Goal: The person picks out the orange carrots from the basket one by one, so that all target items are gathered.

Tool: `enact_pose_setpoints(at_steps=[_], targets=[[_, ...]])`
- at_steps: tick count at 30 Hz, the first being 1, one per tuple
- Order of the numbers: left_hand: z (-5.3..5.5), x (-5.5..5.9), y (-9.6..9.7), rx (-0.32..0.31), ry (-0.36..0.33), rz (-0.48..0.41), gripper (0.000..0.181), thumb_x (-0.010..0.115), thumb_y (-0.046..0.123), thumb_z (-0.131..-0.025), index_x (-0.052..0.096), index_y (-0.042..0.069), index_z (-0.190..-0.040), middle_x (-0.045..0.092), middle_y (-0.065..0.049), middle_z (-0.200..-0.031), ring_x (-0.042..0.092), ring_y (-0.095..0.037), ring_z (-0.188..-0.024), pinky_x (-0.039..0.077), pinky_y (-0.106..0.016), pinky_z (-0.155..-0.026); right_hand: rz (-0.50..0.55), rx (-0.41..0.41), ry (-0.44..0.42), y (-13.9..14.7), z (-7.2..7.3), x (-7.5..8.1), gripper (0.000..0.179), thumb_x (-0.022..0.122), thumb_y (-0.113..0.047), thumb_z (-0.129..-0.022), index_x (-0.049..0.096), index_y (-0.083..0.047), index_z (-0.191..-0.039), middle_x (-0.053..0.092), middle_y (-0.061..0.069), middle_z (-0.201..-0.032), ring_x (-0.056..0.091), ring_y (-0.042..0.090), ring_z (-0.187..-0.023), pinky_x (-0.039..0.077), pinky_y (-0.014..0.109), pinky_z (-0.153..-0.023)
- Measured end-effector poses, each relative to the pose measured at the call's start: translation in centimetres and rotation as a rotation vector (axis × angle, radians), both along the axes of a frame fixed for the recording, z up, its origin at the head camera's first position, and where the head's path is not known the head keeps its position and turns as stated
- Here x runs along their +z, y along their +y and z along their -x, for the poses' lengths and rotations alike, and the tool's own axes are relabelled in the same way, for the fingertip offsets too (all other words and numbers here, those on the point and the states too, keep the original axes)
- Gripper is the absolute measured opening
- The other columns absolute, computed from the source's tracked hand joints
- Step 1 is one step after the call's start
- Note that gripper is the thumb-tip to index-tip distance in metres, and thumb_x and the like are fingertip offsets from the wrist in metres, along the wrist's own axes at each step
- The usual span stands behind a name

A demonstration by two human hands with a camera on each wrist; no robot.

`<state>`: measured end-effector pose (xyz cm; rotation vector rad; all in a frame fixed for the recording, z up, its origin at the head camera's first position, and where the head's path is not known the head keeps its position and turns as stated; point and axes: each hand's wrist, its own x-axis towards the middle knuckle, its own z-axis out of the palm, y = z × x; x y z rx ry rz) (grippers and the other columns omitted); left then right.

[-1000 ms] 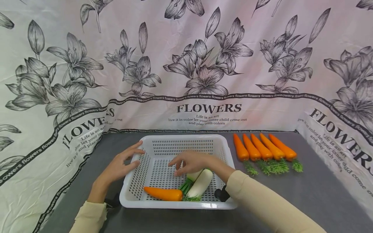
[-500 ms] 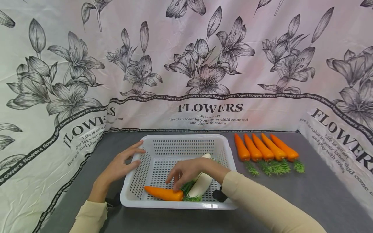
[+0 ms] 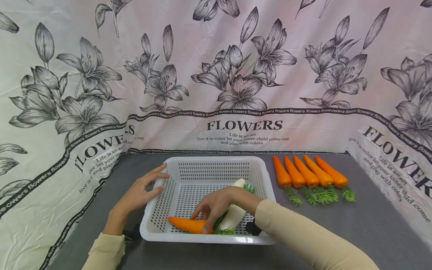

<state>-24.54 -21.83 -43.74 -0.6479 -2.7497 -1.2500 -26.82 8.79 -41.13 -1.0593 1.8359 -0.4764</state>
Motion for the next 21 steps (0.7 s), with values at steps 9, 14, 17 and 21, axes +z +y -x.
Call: enact_pose_setpoints(at_steps=[9, 14, 17, 21], targets=[[0.0, 0.0, 0.0, -0.005, 0.008, 0.0, 0.037, 0.063, 0.022, -0.095, 0.066, 0.023, -0.132, 0.034, 0.002, -0.167, 0.04, -0.039, -0.149, 0.05, -0.061, -0.103, 0.036, 0.008, -0.038, 0.2, 0.2, -0.1, 0.064, 0.072, -0.027, -0.092, 0.05, -0.018, -0.152, 0.072, -0.013, -0.107, 0.063, -0.002, -0.087, 0.05, 0.017, -0.085], [0.0, 0.0, 0.0, -0.004, 0.005, 0.001, 0.037, 0.063, 0.022, -0.095, 0.066, 0.023, -0.132, 0.034, 0.003, -0.167, 0.039, -0.038, -0.149, 0.046, -0.064, -0.105, 0.067, -0.07, -0.044, 0.7, 0.2, 0.2, 0.06, 0.067, -0.027, -0.092, 0.052, -0.021, -0.15, 0.066, -0.009, -0.134, 0.063, 0.0, -0.105, 0.049, 0.021, -0.096], [0.0, 0.0, 0.1, -0.001, 0.004, 0.006, 0.038, 0.063, 0.023, -0.095, 0.066, 0.023, -0.133, 0.034, 0.003, -0.167, 0.039, -0.039, -0.149, 0.046, -0.064, -0.106, 0.076, -0.157, -0.015, 1.0, 0.2, 0.4, 0.058, 0.067, -0.026, -0.091, 0.055, -0.022, -0.148, 0.06, -0.012, -0.141, 0.06, 0.004, -0.113, 0.046, 0.025, -0.103], [-0.1, 0.0, 0.0, 0.002, 0.004, 0.009, 0.038, 0.062, 0.023, -0.095, 0.066, 0.024, -0.133, 0.033, 0.003, -0.167, 0.039, -0.039, -0.149, 0.046, -0.064, -0.106, 0.105, -0.247, 0.004, 1.3, 0.2, 0.5, 0.055, 0.068, -0.022, -0.091, 0.058, -0.018, -0.145, 0.062, -0.011, -0.135, 0.057, 0.009, -0.111, 0.044, 0.029, -0.104]])
